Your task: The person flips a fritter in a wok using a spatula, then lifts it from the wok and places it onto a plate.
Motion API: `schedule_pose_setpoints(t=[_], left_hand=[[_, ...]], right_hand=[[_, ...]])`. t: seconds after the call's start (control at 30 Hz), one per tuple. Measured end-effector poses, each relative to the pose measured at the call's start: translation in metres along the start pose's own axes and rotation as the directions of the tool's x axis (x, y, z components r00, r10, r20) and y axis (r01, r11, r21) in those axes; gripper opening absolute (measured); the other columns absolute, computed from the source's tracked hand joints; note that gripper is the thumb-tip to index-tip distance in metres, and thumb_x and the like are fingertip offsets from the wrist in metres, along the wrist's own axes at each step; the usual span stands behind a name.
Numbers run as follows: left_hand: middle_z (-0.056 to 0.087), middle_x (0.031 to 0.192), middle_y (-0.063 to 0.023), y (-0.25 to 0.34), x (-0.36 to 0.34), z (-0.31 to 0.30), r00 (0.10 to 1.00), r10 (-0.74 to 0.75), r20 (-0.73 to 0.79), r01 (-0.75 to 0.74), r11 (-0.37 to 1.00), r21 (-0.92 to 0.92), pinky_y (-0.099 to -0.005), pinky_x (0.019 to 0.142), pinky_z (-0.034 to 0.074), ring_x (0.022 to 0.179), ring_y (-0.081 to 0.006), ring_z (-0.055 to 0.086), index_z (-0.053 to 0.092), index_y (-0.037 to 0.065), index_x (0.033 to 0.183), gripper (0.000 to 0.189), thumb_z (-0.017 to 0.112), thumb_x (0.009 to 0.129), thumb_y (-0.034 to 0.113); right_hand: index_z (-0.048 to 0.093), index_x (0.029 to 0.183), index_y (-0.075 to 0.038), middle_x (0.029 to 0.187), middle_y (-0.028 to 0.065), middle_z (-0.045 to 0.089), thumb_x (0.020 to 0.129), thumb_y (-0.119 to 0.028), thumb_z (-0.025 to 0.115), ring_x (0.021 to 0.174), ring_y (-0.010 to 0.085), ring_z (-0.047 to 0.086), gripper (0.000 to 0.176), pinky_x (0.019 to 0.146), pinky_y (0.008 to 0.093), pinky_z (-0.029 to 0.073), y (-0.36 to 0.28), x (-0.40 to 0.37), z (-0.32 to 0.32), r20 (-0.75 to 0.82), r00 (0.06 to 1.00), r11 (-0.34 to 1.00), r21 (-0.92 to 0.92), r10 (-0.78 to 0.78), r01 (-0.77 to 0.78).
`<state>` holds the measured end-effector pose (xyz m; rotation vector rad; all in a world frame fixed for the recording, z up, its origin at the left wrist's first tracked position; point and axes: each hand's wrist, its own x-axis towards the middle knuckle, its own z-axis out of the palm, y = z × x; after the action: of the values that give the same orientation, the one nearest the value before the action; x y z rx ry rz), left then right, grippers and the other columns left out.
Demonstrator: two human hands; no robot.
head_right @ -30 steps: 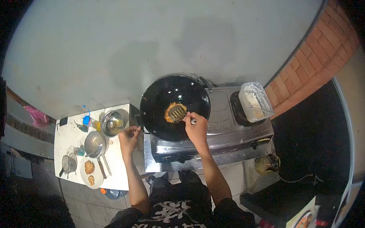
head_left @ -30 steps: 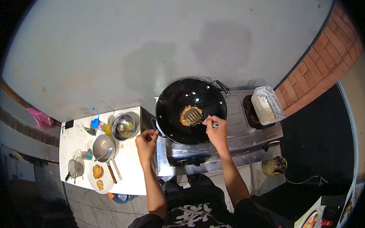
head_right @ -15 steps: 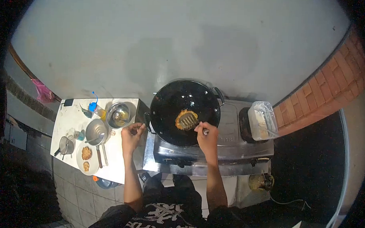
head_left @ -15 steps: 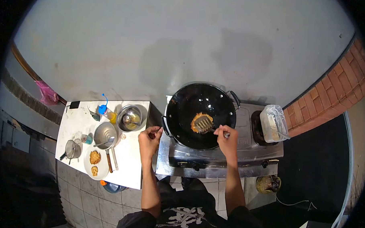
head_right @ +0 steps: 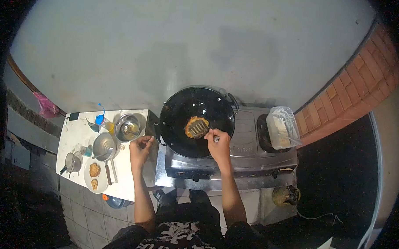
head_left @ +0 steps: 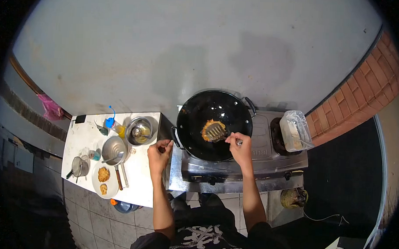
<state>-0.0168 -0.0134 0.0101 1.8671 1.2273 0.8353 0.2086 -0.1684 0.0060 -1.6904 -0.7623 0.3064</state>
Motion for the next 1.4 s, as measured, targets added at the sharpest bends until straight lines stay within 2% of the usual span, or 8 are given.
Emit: schedule_pose_setpoints(t=[0.1, 0.27, 0.47, 0.57, 0.7, 0.83, 0.87, 1.4], left_hand=[[0.061, 0.06, -0.0089, 0.004, -0.002, 0.002, 0.998, -0.063, 0.031, 0.063, 0.998, -0.013, -0.0269, 0.053, 0.044, 0.052, -0.0112, 0.053, 0.07, -0.004, 0.09, 0.026, 0.074, 0.081, 0.02], [0.061, 0.061, -0.0088, 0.004, -0.004, 0.005, 1.0, -0.023, -0.002, 0.023, 1.0, -0.019, -0.0267, 0.054, 0.044, 0.054, -0.0105, 0.053, 0.07, -0.004, 0.09, 0.027, 0.074, 0.081, 0.021], [0.068, 0.073, -0.015, 0.017, -0.006, 0.003, 0.996, -0.088, 0.024, 0.086, 0.995, 0.05, -0.0297, 0.065, 0.048, 0.066, -0.0171, 0.063, 0.071, -0.004, 0.091, 0.029, 0.072, 0.083, 0.023], [0.061, 0.059, -0.0088, 0.012, -0.008, 0.009, 0.996, 0.062, -0.063, -0.061, 0.998, 0.021, -0.0267, 0.053, 0.044, 0.052, -0.01, 0.053, 0.069, -0.006, 0.089, 0.027, 0.072, 0.083, 0.02], [0.065, 0.063, -0.0099, 0.019, -0.009, 0.006, 0.999, 0.007, -0.038, -0.006, 1.0, 0.03, -0.0254, 0.054, 0.046, 0.054, -0.0104, 0.058, 0.069, -0.006, 0.089, 0.025, 0.071, 0.084, 0.018], [0.066, 0.066, -0.0102, 0.028, -0.007, 0.004, 0.999, 0.03, -0.014, -0.029, 0.999, 0.028, -0.0254, 0.056, 0.047, 0.057, -0.0111, 0.06, 0.068, -0.007, 0.089, 0.025, 0.069, 0.085, 0.018], [0.067, 0.066, -0.0106, 0.031, -0.006, 0.003, 1.0, 0.012, -0.014, -0.012, 1.0, 0.027, -0.0256, 0.056, 0.048, 0.058, -0.0115, 0.061, 0.069, -0.007, 0.089, 0.024, 0.069, 0.085, 0.017], [0.061, 0.057, -0.0079, 0.021, 0.02, -0.001, 0.997, 0.046, 0.055, -0.05, 0.995, 0.089, -0.0268, 0.052, 0.044, 0.05, -0.0125, 0.056, 0.068, -0.005, 0.073, 0.033, 0.078, 0.077, 0.026]], right_hand=[[0.061, 0.068, 0.005, 0.059, 0.003, 0.058, 0.094, -0.011, 0.053, 0.05, 0.0059, 0.049, 0.031, 0.048, 0.024, 0.039, 0.001, -0.002, 0.008, -0.009, 0.994, 0.994, 0.032, -0.106, 0.106], [0.062, 0.071, 0.006, 0.066, 0.0142, 0.066, 0.092, -0.01, 0.054, 0.061, 0.0161, 0.064, 0.027, 0.058, 0.0305, 0.047, -0.007, -0.005, -0.011, 0.024, 1.0, 0.999, -0.032, 0.005, -0.004], [0.06, 0.07, 0.006, 0.064, 0.0113, 0.064, 0.092, -0.008, 0.055, 0.061, 0.0133, 0.061, 0.027, 0.058, 0.0278, 0.047, 0.003, 0.008, 0.002, 0.021, 0.998, 0.998, 0.034, -0.053, 0.053], [0.059, 0.07, 0.007, 0.063, 0.0086, 0.062, 0.092, -0.006, 0.055, 0.061, 0.0104, 0.058, 0.026, 0.057, 0.0252, 0.046, 0.006, 0.001, 0.005, 0.065, 0.996, 0.995, 0.085, -0.065, 0.06], [0.061, 0.069, 0.005, 0.063, 0.0089, 0.062, 0.092, -0.009, 0.055, 0.059, 0.0101, 0.056, 0.028, 0.054, 0.0267, 0.043, -0.007, -0.005, -0.011, 0.019, 0.995, 0.995, -0.026, -0.094, 0.094], [0.062, 0.07, 0.006, 0.065, 0.0107, 0.065, 0.091, -0.007, 0.055, 0.062, 0.0147, 0.064, 0.026, 0.059, 0.0277, 0.049, -0.003, 0.007, -0.009, -0.034, 0.991, 0.989, -0.077, -0.131, 0.128], [0.063, 0.075, 0.006, 0.07, 0.018, 0.067, 0.089, -0.008, 0.056, 0.069, 0.0297, 0.069, 0.021, 0.061, 0.0354, 0.051, 0.0, 0.009, -0.005, -0.019, 0.996, 0.996, -0.028, -0.082, 0.082], [0.063, 0.076, 0.007, 0.071, 0.0166, 0.068, 0.091, -0.009, 0.055, 0.068, 0.0252, 0.069, 0.024, 0.064, 0.0329, 0.051, -0.004, 0.0, 0.008, -0.025, 1.0, 1.0, -0.03, -0.009, 0.009]])
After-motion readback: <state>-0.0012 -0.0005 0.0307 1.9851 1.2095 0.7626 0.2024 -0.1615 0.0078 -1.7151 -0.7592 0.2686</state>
